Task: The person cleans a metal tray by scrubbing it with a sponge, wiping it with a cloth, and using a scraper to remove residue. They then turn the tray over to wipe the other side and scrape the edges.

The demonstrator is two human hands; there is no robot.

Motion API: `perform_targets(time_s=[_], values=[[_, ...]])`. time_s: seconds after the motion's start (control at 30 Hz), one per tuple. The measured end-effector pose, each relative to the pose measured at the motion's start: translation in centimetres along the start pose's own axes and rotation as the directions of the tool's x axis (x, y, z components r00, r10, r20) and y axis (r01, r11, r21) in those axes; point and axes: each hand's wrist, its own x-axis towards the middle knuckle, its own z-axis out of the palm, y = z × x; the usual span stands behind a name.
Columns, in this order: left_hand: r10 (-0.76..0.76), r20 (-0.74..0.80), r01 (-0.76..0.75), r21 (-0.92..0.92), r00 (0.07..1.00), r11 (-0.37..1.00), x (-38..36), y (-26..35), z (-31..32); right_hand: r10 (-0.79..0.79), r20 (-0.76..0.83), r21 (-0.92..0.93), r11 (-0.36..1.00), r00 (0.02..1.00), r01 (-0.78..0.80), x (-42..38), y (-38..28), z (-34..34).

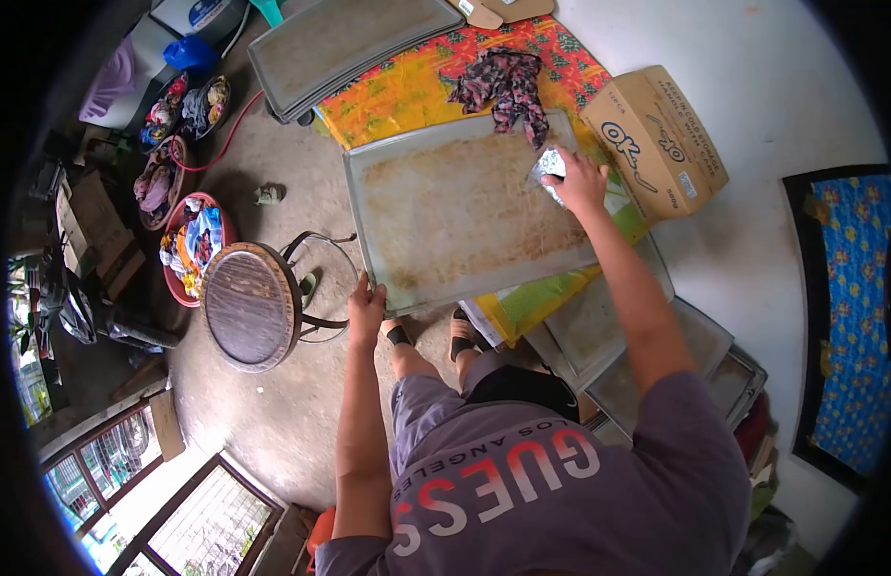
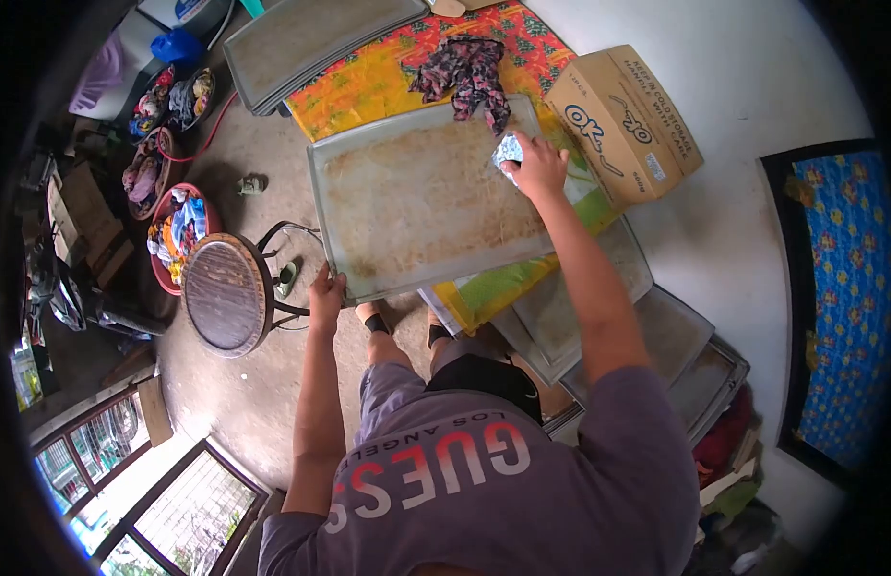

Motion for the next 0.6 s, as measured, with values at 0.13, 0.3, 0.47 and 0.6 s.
perform_targets(time_s=[0.13,0.3,0.47,0.6], values=[[0.029,-0.009,-0.029,-0.003,1.000,1.000,-0.1,0.5,0.1,-0.079,-0.052,-0.026,0.997,0.996,0.077,-0.1,-0.1,0.7],[-0.075,0.005,0.075,0.076,0.997,0.994,-0.4,1.1,-0.3,-0.026,0.022,-0.044,0.999,0.999,0.027,0.2,-0.5,0.4],[-0.076,-0.011,0.076,0.081,0.997,0.994,-0.4,1.2,0.0,0.040,-0.016,-0.079,0.996,0.999,-0.041,0.5,-0.5,-0.1],[-0.070,-0.016,0.071,0.094,0.997,0.993,-0.4,1.5,-0.1,-0.089,0.010,-0.059,0.994,0.996,0.090,0.0,-1.4,0.0]])
